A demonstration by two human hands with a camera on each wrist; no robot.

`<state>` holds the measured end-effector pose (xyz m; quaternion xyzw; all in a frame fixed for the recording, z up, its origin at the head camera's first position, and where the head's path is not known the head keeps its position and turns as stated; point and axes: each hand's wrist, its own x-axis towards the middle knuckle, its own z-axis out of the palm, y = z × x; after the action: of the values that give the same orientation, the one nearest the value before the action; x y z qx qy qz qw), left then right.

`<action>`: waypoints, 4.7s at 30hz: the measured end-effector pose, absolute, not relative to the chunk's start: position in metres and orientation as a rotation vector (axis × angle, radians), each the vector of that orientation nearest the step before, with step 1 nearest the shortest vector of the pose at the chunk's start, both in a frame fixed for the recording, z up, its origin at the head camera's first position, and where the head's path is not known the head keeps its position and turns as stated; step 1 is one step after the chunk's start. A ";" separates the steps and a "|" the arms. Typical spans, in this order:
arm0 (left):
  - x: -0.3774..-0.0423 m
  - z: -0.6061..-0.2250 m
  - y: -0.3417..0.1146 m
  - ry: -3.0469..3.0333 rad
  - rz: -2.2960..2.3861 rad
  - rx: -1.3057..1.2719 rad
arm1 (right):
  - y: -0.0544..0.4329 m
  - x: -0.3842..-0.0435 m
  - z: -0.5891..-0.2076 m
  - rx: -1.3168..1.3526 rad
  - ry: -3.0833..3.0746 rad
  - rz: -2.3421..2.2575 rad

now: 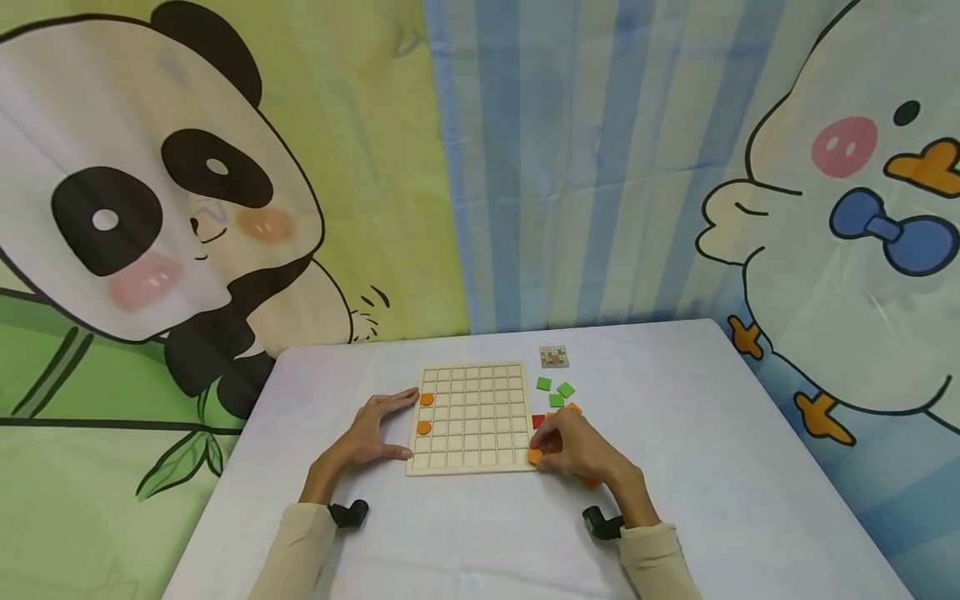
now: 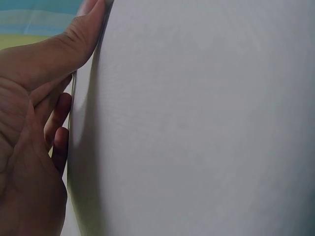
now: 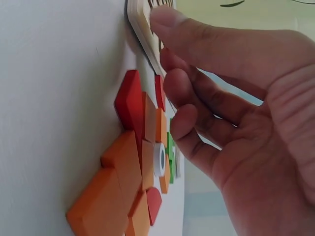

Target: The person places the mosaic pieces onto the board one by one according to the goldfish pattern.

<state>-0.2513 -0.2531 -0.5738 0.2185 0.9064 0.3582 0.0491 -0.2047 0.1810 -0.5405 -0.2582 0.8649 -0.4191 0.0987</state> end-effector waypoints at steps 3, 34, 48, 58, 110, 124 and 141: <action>-0.251 -0.574 -0.252 2.754 1.085 0.670 | 0.178 -0.206 -0.542 -0.798 2.583 -1.247; -0.251 -0.574 -0.254 2.755 1.100 0.674 | 0.100 -0.239 -0.546 -1.054 2.585 -1.275; -0.253 -0.577 -0.254 2.763 1.088 0.669 | 0.068 -0.248 -0.554 -1.061 2.523 -1.245; -0.254 -0.577 -0.255 2.754 1.094 0.681 | 0.049 -0.255 -0.553 -1.105 2.524 -1.208; -0.251 -0.581 -0.252 2.773 1.089 0.691 | 0.027 -0.245 -0.554 -1.027 2.570 -1.071; -0.255 -0.582 -0.257 2.788 1.080 0.739 | 0.044 -0.246 -0.543 -1.029 2.612 -1.097; -0.251 -0.578 -0.255 2.800 1.094 0.747 | 0.078 -0.246 -0.536 -0.936 2.659 -1.165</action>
<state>-0.2514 -0.2554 -0.5781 0.2410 0.9038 0.3530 0.0220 -0.2460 0.0778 -0.5363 -0.3064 0.8708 -0.3817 0.0457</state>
